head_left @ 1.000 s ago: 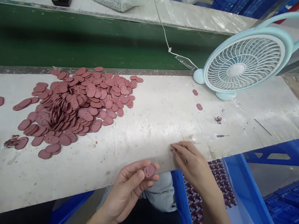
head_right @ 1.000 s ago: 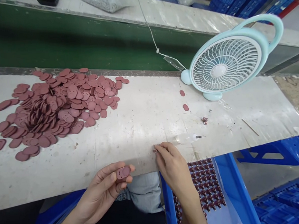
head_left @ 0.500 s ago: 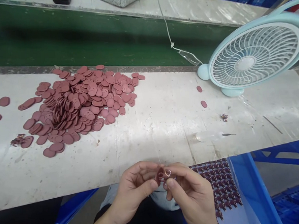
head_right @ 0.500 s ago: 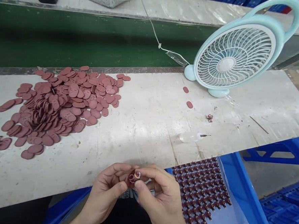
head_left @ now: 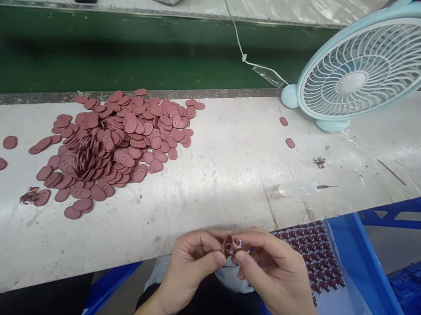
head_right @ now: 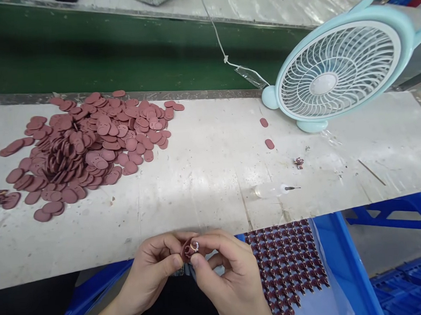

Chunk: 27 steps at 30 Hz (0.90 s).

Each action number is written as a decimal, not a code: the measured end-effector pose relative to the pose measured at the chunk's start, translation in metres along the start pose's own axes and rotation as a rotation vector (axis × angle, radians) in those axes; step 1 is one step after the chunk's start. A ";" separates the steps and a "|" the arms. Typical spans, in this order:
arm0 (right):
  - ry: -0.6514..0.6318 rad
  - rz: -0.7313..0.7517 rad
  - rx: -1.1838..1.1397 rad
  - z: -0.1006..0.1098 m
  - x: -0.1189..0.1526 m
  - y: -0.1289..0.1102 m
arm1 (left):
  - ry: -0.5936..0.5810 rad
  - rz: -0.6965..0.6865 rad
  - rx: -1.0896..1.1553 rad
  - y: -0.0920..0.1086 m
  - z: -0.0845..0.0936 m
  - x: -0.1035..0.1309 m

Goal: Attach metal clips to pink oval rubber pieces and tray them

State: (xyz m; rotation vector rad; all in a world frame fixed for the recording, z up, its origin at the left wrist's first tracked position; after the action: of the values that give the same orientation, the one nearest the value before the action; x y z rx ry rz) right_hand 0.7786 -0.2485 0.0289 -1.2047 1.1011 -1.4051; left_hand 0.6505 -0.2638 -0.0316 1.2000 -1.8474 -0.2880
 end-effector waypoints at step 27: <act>0.044 0.003 -0.072 0.000 0.002 0.000 | 0.110 -0.065 -0.079 -0.002 0.006 0.005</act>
State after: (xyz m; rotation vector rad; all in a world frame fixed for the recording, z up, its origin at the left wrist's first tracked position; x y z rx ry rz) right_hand 0.7788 -0.2500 0.0290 -1.2273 1.1923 -1.4062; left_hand 0.6466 -0.2709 -0.0336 1.1993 -1.6896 -0.3224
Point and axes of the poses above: each hand's wrist, its own x-axis away from the middle knuckle, its own z-axis out of the back of the hand, y = z × x, the point moved 9 cm from there along -x, towards the middle knuckle, and after that the axes turned 13 degrees about y, right-handed, at the moved point
